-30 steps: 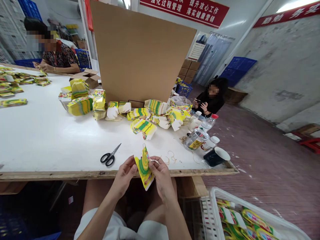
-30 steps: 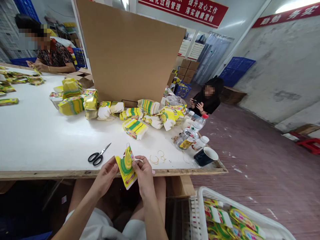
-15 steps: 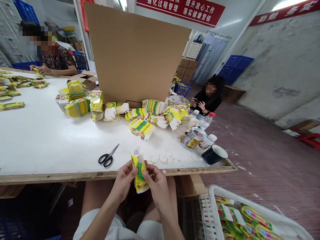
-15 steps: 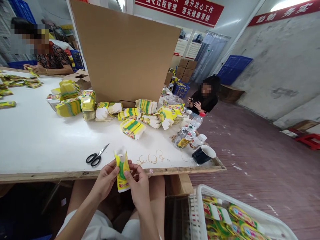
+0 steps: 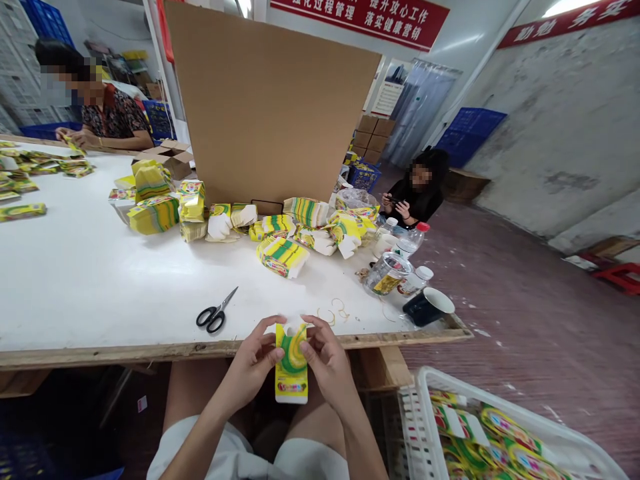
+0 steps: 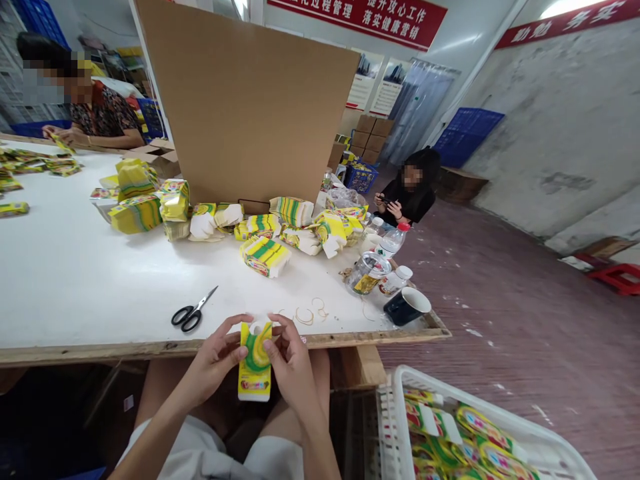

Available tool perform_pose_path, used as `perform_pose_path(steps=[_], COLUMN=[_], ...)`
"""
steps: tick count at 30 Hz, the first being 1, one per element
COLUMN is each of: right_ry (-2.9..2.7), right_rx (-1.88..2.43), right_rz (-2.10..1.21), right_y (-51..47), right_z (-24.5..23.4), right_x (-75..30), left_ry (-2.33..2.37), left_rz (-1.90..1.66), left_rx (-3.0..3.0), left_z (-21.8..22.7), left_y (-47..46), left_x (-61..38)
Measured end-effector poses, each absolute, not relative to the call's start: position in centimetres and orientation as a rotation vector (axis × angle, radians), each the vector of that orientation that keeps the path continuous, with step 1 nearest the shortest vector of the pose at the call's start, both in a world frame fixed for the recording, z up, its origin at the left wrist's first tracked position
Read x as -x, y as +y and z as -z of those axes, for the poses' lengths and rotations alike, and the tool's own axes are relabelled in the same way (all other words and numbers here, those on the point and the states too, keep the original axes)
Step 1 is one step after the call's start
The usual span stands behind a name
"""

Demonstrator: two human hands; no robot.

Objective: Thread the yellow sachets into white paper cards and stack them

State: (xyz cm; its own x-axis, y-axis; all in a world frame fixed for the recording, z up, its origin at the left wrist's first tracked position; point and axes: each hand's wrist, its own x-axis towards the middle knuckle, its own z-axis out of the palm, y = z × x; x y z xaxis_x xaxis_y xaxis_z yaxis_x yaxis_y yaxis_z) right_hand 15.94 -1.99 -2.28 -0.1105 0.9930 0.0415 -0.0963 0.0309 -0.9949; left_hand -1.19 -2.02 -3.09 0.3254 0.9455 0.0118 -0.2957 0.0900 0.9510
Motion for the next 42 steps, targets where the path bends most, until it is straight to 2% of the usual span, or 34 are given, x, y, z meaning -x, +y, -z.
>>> perform_pose_path(steps=[3, 6, 12, 18, 24, 31, 39, 42], right_ry=[-1.342, -1.405, -1.167, -1.342, -1.531, -1.54, -1.404, -1.373], right_rx=[1.045, 1.095, 1.135, 1.246, 1.448, 1.533, 1.275, 1.386], right_rz=[-1.351, -1.234, -1.088, -1.288, -0.966, -0.915, -1.06, -0.846], right_y=[-1.6, -1.6, -1.7, -1.7, -2.1, -2.4, -3.2, -4.7], right_z=[1.8, 1.9, 2.5, 2.2, 2.5, 2.1, 2.6, 1.0], right_x=[-16.9, -17.1, -17.0, -17.8, -17.0, -16.2, -18.1, -21.1], left_ry=[0.677, 0.623, 0.698, 0.886, 0.831, 0.801, 0.684, 0.598], left_rz=[-0.996, -0.97, -0.966, -0.989, -0.976, -0.995, -1.0, -1.002], left_rx=[-1.039, -0.966, -1.033, -1.306, -1.266, -1.221, -1.028, -1.04], left_z=[3.1, 3.3, 3.6, 3.9, 4.2, 3.6, 2.9, 2.9], left_y=[-2.2, -2.4, -2.1, -1.9, -2.2, -2.3, -2.7, -2.8], left_x=[1.4, 1.4, 1.1, 0.8, 0.9, 0.8, -0.9, -2.9])
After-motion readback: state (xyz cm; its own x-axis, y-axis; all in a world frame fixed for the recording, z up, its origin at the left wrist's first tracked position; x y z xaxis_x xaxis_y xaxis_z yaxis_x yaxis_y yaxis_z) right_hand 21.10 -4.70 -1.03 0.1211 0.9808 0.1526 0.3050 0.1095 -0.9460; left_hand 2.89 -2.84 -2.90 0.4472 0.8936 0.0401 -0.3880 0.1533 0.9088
